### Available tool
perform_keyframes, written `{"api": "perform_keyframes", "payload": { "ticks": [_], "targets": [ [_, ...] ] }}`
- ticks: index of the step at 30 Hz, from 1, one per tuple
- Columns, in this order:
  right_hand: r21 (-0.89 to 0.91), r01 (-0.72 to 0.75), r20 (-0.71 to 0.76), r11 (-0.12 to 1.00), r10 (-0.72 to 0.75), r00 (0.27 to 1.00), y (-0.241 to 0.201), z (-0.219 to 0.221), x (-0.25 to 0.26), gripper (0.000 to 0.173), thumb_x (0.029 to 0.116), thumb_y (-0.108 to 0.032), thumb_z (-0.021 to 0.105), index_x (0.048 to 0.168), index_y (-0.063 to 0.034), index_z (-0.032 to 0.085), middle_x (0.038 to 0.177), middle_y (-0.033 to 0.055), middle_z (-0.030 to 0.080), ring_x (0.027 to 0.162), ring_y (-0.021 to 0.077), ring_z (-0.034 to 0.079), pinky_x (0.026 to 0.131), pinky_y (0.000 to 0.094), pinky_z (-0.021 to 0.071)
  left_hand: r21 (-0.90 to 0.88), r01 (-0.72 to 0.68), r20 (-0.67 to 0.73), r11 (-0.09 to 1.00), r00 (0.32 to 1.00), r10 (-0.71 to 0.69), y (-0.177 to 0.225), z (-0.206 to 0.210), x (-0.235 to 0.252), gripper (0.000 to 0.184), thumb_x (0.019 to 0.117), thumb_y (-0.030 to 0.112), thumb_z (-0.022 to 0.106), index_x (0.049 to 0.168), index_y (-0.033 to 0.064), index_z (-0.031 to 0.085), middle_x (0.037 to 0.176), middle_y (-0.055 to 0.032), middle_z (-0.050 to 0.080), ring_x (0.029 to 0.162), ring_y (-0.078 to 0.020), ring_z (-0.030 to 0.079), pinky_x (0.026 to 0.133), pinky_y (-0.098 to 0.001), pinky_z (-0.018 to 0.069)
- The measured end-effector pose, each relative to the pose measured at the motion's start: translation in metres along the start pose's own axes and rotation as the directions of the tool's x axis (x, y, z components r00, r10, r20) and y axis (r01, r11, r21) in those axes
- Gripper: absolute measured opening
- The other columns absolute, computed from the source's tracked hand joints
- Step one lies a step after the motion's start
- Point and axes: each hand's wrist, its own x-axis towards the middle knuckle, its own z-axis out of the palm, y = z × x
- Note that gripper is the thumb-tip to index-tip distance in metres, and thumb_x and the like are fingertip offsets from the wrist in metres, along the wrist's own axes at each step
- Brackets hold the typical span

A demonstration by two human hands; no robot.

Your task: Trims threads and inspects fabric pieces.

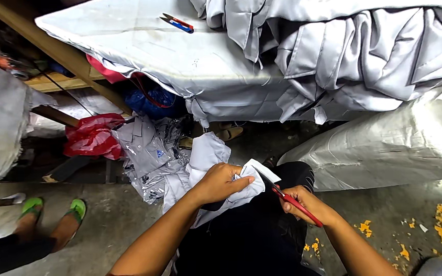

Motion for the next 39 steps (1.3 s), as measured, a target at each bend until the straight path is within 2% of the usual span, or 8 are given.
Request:
{"api": "perform_keyframes", "payload": {
  "ticks": [3, 18, 26, 28, 31, 34, 36, 39],
  "targets": [
    [-0.014, 0.016, 0.043, 1.000, -0.015, 0.999, 0.000, -0.003, 0.000, 0.068, 0.0921, -0.076, 0.050, 0.071, -0.0122, 0.059, 0.057, -0.0094, 0.049, 0.049, -0.0047, 0.046, 0.046, 0.0154, 0.0378, 0.027, -0.031, 0.084, 0.999, 0.996, 0.029, 0.001, -0.001, 0.002, 0.041, 0.1021, 0.041, 0.055, 0.080, 0.0085, 0.068, 0.067, 0.0037, 0.059, 0.067, -0.0050, 0.055, 0.070, -0.0343, 0.0428],
    [-0.010, -0.023, 0.062, 1.000, 0.024, 0.998, 0.003, -0.004, -0.005, 0.066, 0.0931, -0.074, 0.052, 0.070, -0.0134, 0.058, 0.057, -0.0101, 0.050, 0.049, -0.0050, 0.047, 0.046, 0.0157, 0.0389, 0.149, -0.053, 0.237, 0.987, 0.971, 0.016, 0.004, -0.010, 0.014, 0.044, 0.1025, 0.043, 0.053, 0.076, 0.0103, 0.065, 0.062, 0.0034, 0.054, 0.063, -0.0087, 0.052, 0.066, -0.0369, 0.0401],
    [0.060, -0.117, -0.007, 0.991, 0.118, 0.993, 0.004, 0.000, -0.004, 0.055, 0.0919, -0.066, 0.063, 0.069, -0.0160, 0.060, 0.054, -0.0137, 0.051, 0.045, -0.0072, 0.047, 0.042, 0.0134, 0.0388, 0.140, -0.061, 0.281, 0.988, 0.959, 0.020, 0.000, -0.010, 0.020, 0.045, 0.1018, 0.045, 0.054, 0.077, 0.0092, 0.066, 0.062, 0.0021, 0.054, 0.062, -0.0101, 0.053, 0.061, -0.0380, 0.0413],
    [0.002, -0.148, -0.107, 0.989, 0.148, 0.983, 0.004, -0.003, -0.001, 0.053, 0.0903, -0.064, 0.065, 0.070, -0.0152, 0.060, 0.055, -0.0143, 0.049, 0.046, -0.0074, 0.046, 0.044, 0.0133, 0.0381, 0.128, -0.048, 0.271, 0.991, 0.963, 0.011, -0.002, -0.009, 0.021, 0.048, 0.1021, 0.048, 0.053, 0.077, 0.0076, 0.065, 0.063, 0.0001, 0.053, 0.062, -0.0126, 0.052, 0.061, -0.0397, 0.0407],
    [-0.247, -0.264, -0.334, 0.932, 0.174, 0.926, -0.012, -0.014, 0.017, 0.055, 0.0879, -0.061, 0.067, 0.082, -0.0064, 0.065, 0.063, -0.0044, 0.052, 0.058, 0.0055, 0.048, 0.056, 0.0296, 0.0414, 0.090, -0.024, 0.228, 0.996, 0.974, 0.003, -0.007, -0.007, 0.020, 0.052, 0.1034, 0.047, 0.052, 0.083, 0.0021, 0.066, 0.068, -0.0062, 0.057, 0.066, -0.0182, 0.055, 0.065, -0.0438, 0.0432],
    [-0.334, -0.225, -0.334, 0.915, 0.108, 0.936, -0.048, -0.030, 0.051, 0.045, 0.0944, -0.045, 0.065, 0.112, -0.0034, 0.067, 0.087, 0.0070, 0.068, 0.078, 0.0168, 0.065, 0.073, 0.0411, 0.0538, 0.064, -0.013, 0.197, 0.998, 0.980, 0.001, -0.017, 0.002, 0.017, 0.050, 0.1038, 0.045, 0.053, 0.092, -0.0007, 0.070, 0.077, -0.0130, 0.066, 0.075, -0.0248, 0.064, 0.073, -0.0503, 0.0491],
    [-0.431, -0.163, -0.345, 0.887, 0.005, 0.939, -0.082, -0.037, 0.085, 0.041, 0.0940, -0.038, 0.060, 0.115, -0.0028, 0.066, 0.088, 0.0101, 0.069, 0.081, 0.0224, 0.066, 0.074, 0.0466, 0.0534, 0.072, -0.001, 0.208, 0.997, 0.978, -0.014, -0.024, 0.009, 0.014, 0.051, 0.1037, 0.045, 0.054, 0.098, -0.0034, 0.070, 0.084, -0.0189, 0.069, 0.084, -0.0320, 0.068, 0.082, -0.0569, 0.0500],
    [-0.577, -0.161, -0.424, 0.801, -0.125, 0.897, -0.135, -0.041, 0.154, 0.038, 0.0921, -0.037, 0.070, 0.109, -0.0020, 0.068, 0.083, 0.0139, 0.069, 0.079, 0.0334, 0.068, 0.071, 0.0584, 0.0521, 0.060, 0.018, 0.219, 0.998, 0.975, -0.031, -0.034, 0.015, 0.006, 0.050, 0.1038, 0.043, 0.055, 0.104, -0.0053, 0.069, 0.093, -0.0221, 0.070, 0.094, -0.0359, 0.068, 0.087, -0.0586, 0.0503]
  ]
}}
